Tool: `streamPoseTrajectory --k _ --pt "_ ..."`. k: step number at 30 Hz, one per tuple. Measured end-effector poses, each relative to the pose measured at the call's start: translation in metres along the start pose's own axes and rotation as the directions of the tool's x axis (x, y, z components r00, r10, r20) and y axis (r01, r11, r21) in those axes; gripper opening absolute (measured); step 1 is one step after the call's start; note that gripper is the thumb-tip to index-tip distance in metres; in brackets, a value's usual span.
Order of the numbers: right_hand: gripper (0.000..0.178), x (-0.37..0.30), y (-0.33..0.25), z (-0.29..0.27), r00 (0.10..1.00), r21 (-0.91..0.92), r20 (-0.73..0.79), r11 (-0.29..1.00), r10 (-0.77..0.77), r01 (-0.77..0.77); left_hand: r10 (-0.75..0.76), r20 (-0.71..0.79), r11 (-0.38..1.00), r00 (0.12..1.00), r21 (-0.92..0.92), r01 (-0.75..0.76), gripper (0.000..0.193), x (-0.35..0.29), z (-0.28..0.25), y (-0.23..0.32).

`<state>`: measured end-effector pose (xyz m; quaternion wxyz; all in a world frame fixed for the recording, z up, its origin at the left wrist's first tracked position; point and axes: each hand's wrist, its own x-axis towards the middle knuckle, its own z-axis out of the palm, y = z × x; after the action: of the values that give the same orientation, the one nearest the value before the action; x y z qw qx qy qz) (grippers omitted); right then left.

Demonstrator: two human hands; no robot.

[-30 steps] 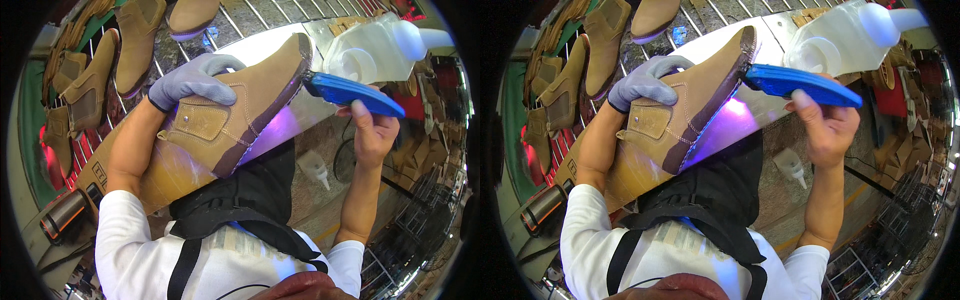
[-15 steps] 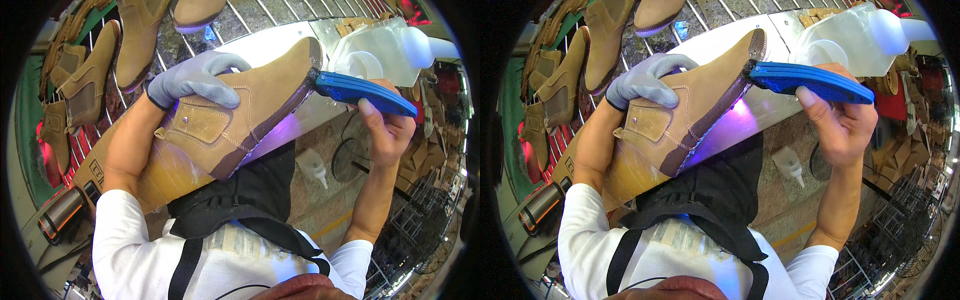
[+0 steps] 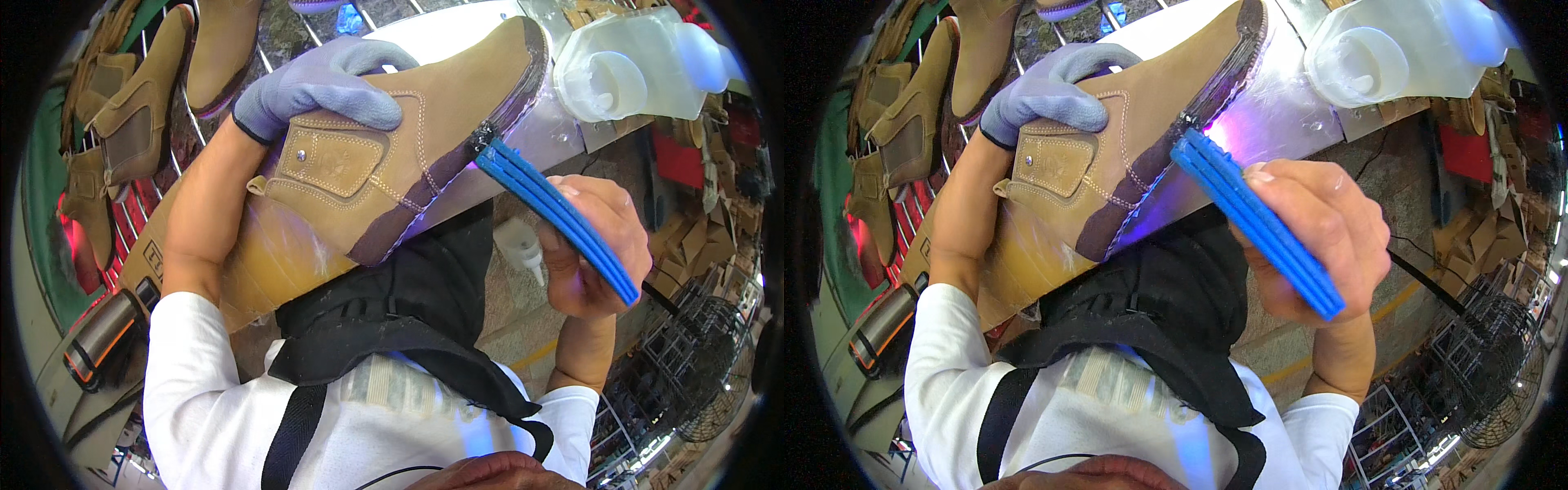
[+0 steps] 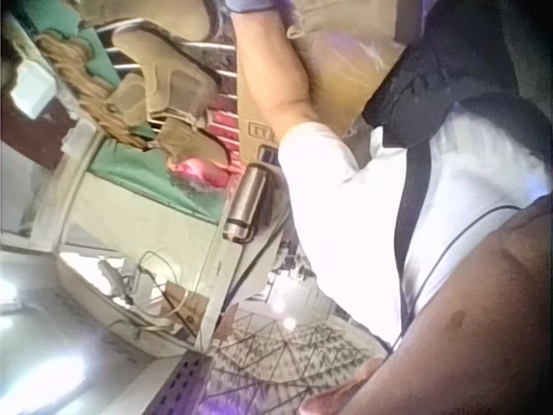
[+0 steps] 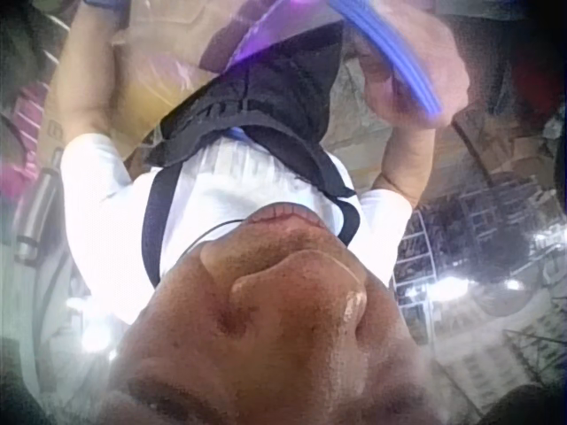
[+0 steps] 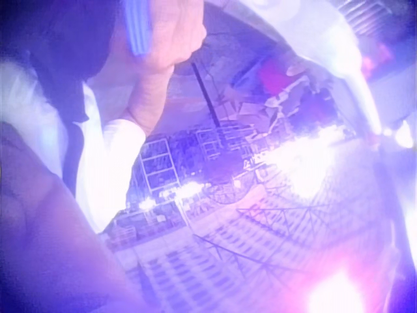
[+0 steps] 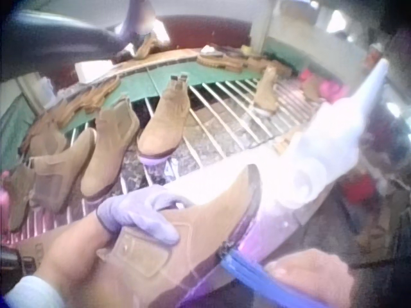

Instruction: The person applies adhesive to the lower perimeter of boot uppers and the corresponding rubber soles using a brush, handling several pairs of footwear one at a time.

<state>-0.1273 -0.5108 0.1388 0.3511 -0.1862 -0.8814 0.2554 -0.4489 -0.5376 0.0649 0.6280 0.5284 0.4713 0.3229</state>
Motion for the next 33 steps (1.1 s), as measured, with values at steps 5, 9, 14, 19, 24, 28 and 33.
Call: streamPoseTrajectory --k 5,9,14,19,24,28,33 --pt "0.028 -0.006 0.001 -0.007 0.995 0.039 0.089 0.998 0.053 -0.057 0.015 -0.039 0.994 0.999 0.110 -0.011 0.075 0.014 0.001 -0.002" --pt "0.035 -0.008 -0.004 -0.003 0.994 0.048 0.106 0.998 0.028 -0.034 0.050 -0.028 0.988 0.998 0.148 -0.045 0.066 0.016 0.001 -0.005" --pt "0.039 -0.007 -0.009 0.000 0.990 0.063 0.137 0.998 -0.037 0.028 -0.016 0.026 0.992 1.000 -0.128 0.020 0.061 0.016 0.003 0.005" --pt "0.034 -0.008 -0.017 0.006 0.988 0.078 0.134 0.995 -0.076 0.066 -0.024 0.076 0.972 0.997 -0.230 0.041 0.060 0.014 0.000 0.002" --pt "0.032 0.000 -0.025 0.003 0.974 0.128 0.211 0.990 -0.081 0.055 0.026 0.070 0.999 0.997 -0.028 -0.024 0.060 0.012 -0.002 0.003" --pt "0.033 0.003 -0.031 0.003 0.990 0.014 0.140 1.000 0.026 -0.028 0.051 0.056 0.994 0.997 -0.097 -0.045 0.060 0.006 0.002 0.009" --pt "0.025 0.008 -0.035 0.001 0.996 -0.098 0.090 0.995 -0.007 0.016 0.111 0.041 0.993 0.993 -0.041 -0.109 0.058 0.005 -0.003 0.000"
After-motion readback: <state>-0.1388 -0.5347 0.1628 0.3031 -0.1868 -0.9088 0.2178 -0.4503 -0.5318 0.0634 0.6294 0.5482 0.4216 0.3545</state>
